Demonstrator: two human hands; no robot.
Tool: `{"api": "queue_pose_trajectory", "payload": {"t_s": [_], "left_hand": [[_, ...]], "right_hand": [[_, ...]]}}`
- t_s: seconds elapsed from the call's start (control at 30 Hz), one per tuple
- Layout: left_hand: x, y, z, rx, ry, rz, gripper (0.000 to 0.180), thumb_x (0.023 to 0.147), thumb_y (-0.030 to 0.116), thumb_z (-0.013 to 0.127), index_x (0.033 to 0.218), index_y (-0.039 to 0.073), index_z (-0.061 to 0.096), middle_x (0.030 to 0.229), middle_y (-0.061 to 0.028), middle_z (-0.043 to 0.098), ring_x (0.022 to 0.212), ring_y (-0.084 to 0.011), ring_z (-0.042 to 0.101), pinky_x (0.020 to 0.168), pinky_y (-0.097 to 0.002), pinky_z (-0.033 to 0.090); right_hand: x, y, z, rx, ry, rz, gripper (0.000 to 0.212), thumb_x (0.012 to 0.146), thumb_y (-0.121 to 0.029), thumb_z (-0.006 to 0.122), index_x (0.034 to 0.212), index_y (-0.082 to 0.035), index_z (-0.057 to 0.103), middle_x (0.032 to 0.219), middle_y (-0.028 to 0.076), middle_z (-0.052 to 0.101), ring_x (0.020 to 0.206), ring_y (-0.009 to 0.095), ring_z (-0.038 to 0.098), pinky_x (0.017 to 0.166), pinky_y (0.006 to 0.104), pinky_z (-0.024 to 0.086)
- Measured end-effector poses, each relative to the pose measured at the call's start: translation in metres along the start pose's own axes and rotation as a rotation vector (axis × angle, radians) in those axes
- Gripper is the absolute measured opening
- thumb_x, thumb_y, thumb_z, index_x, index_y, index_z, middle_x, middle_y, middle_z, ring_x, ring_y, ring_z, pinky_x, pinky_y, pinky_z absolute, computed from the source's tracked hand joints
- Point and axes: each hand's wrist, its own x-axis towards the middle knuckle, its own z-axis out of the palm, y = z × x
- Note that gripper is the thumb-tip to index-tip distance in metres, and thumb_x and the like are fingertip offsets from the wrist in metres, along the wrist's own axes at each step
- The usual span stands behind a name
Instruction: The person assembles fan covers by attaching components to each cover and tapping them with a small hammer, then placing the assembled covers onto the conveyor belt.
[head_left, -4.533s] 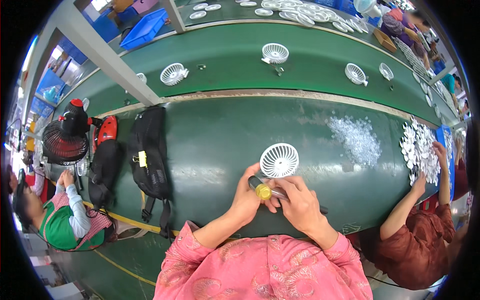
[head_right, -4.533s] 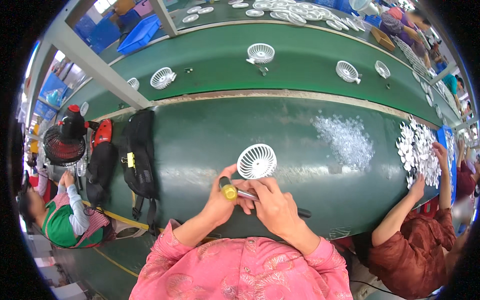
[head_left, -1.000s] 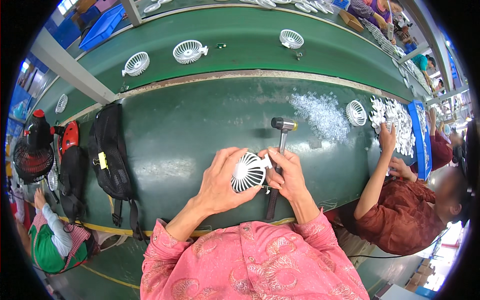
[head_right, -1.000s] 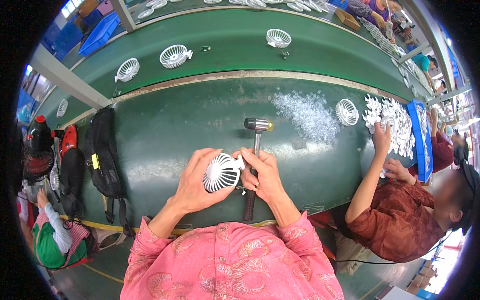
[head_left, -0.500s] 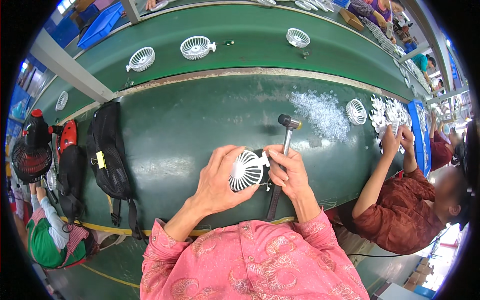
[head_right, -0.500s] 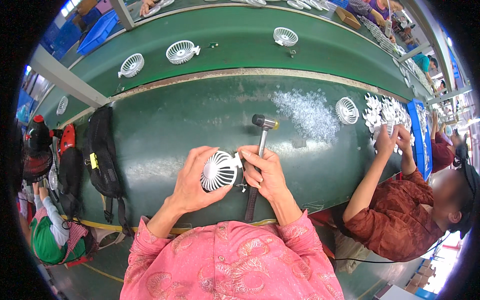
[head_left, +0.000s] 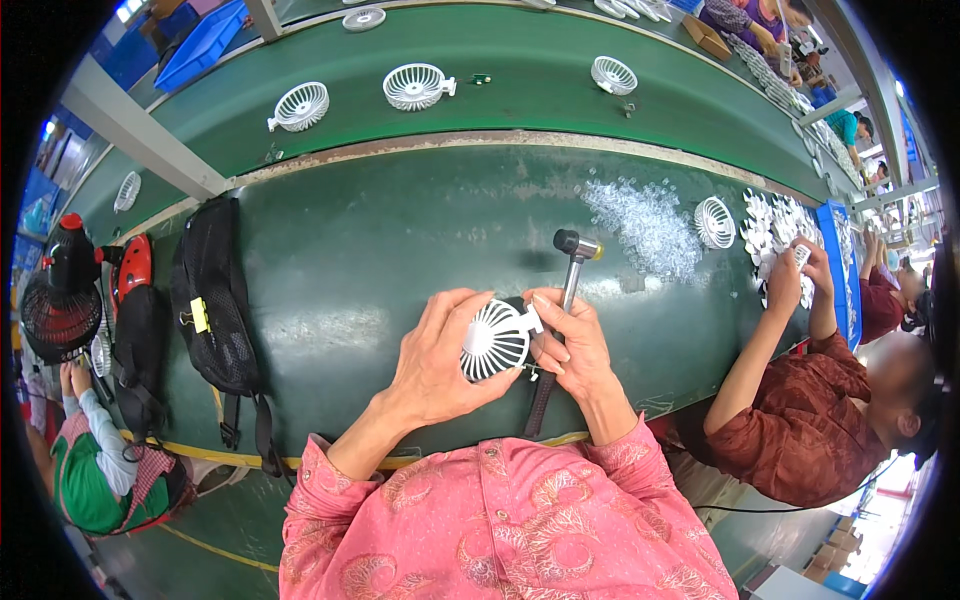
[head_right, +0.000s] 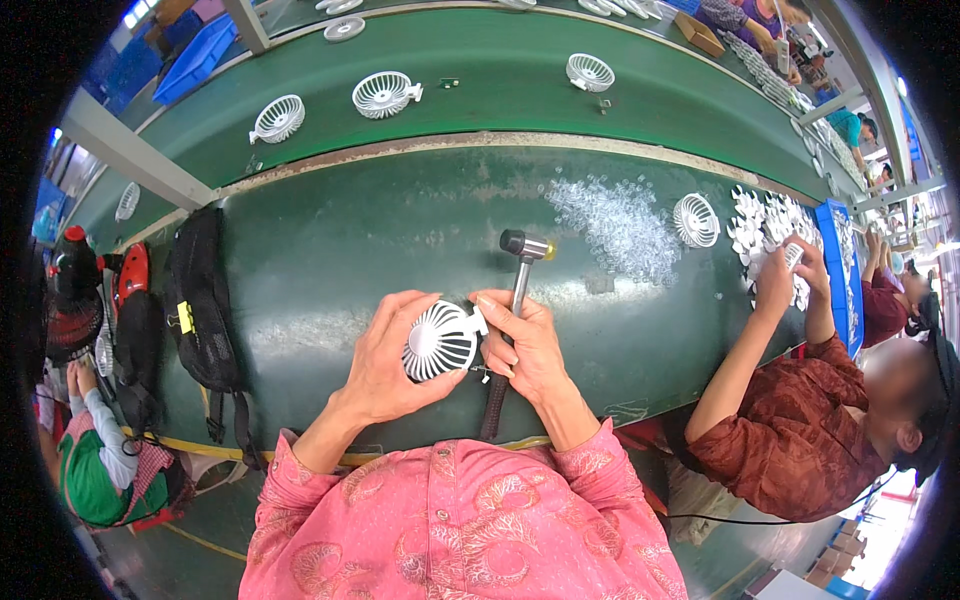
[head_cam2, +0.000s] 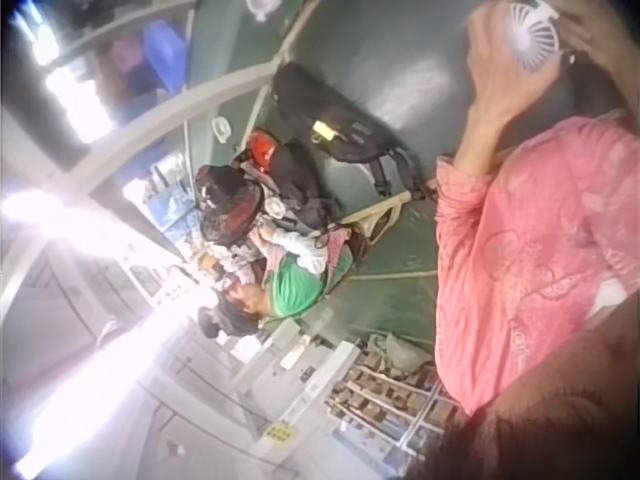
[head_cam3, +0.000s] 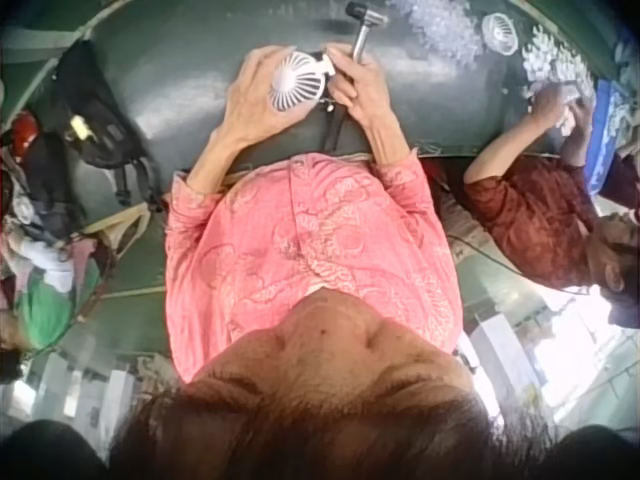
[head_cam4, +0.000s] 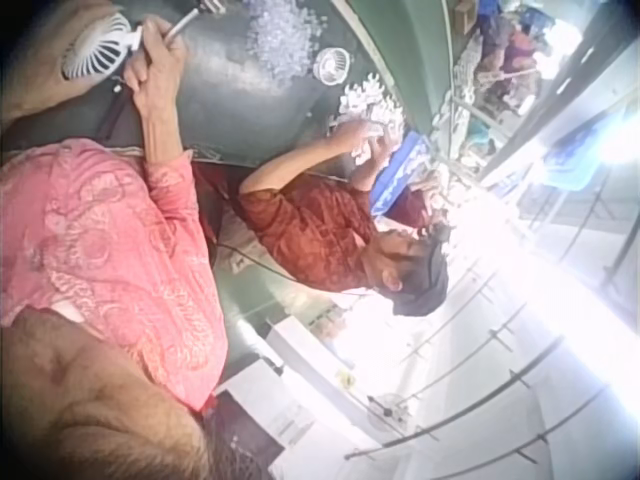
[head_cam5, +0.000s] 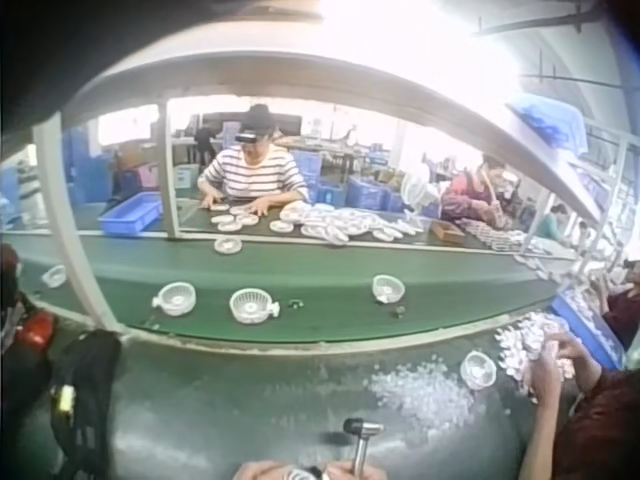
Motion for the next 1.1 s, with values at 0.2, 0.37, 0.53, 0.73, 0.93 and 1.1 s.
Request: {"api": "queue_pose_trajectory", "payload": {"t_s": [0.2,0.37,0.53,0.73,0.93,1.1], "left_hand": [[-0.0009,-0.0021,0.0003,-0.018,-0.006,-0.018,0.074,0.067,0.027,0.082,0.129,0.003,0.050,0.121,-0.0154,0.050,0.109,-0.0342,0.056,0.085,-0.0432,0.052],[0.0002,-0.0031,0.0005,-0.016,0.000,-0.010,0.074,0.067,0.027,0.082,0.129,0.003,0.050,0.121,-0.0154,0.051,0.108,-0.0343,0.057,0.084,-0.0429,0.052],[0.0006,-0.0023,0.0003,-0.015,-0.003,-0.005,0.073,0.067,0.027,0.082,0.129,0.003,0.050,0.120,-0.0153,0.051,0.107,-0.0342,0.057,0.084,-0.0428,0.052],[0.0013,-0.0019,0.0001,-0.005,-0.012,0.001,0.073,0.067,0.027,0.082,0.128,0.003,0.050,0.120,-0.0154,0.051,0.108,-0.0337,0.057,0.084,-0.0427,0.052],[0.0012,-0.0022,-0.0003,-0.012,-0.015,0.004,0.074,0.067,0.026,0.082,0.129,0.003,0.050,0.121,-0.0155,0.051,0.108,-0.0339,0.057,0.086,-0.0428,0.052],[0.0014,-0.0028,-0.0014,-0.014,-0.029,0.000,0.074,0.067,0.026,0.082,0.129,0.003,0.050,0.121,-0.0156,0.051,0.108,-0.0338,0.057,0.086,-0.0426,0.051]], "right_hand": [[0.0008,0.0029,-0.0008,0.001,0.000,0.010,0.020,0.097,-0.015,0.060,0.103,0.003,0.064,0.061,-0.001,0.051,0.035,0.003,0.031,0.031,0.0207,0.027],[-0.0001,0.0025,-0.0012,-0.015,-0.015,0.008,0.022,0.097,-0.017,0.060,0.102,0.004,0.064,0.060,-0.001,0.051,0.035,0.004,0.031,0.031,0.0209,0.026],[0.0022,0.0019,-0.0030,-0.012,-0.046,0.017,0.022,0.097,-0.016,0.059,0.102,0.004,0.064,0.059,0.000,0.051,0.035,0.004,0.031,0.031,0.0208,0.026],[0.0044,0.0040,-0.0078,0.039,-0.058,-0.007,0.021,0.096,-0.014,0.058,0.102,0.005,0.065,0.062,0.002,0.053,0.035,0.004,0.032,0.031,0.0210,0.028],[0.0048,0.0044,-0.0093,0.032,-0.058,0.009,0.020,0.096,-0.013,0.058,0.102,0.005,0.065,0.068,0.004,0.058,0.035,0.004,0.032,0.030,0.0209,0.029],[0.0058,0.0069,-0.0096,0.056,-0.058,-0.009,0.019,0.096,-0.013,0.060,0.100,0.005,0.065,0.073,0.004,0.059,0.035,0.003,0.032,0.030,0.0206,0.029]]}}
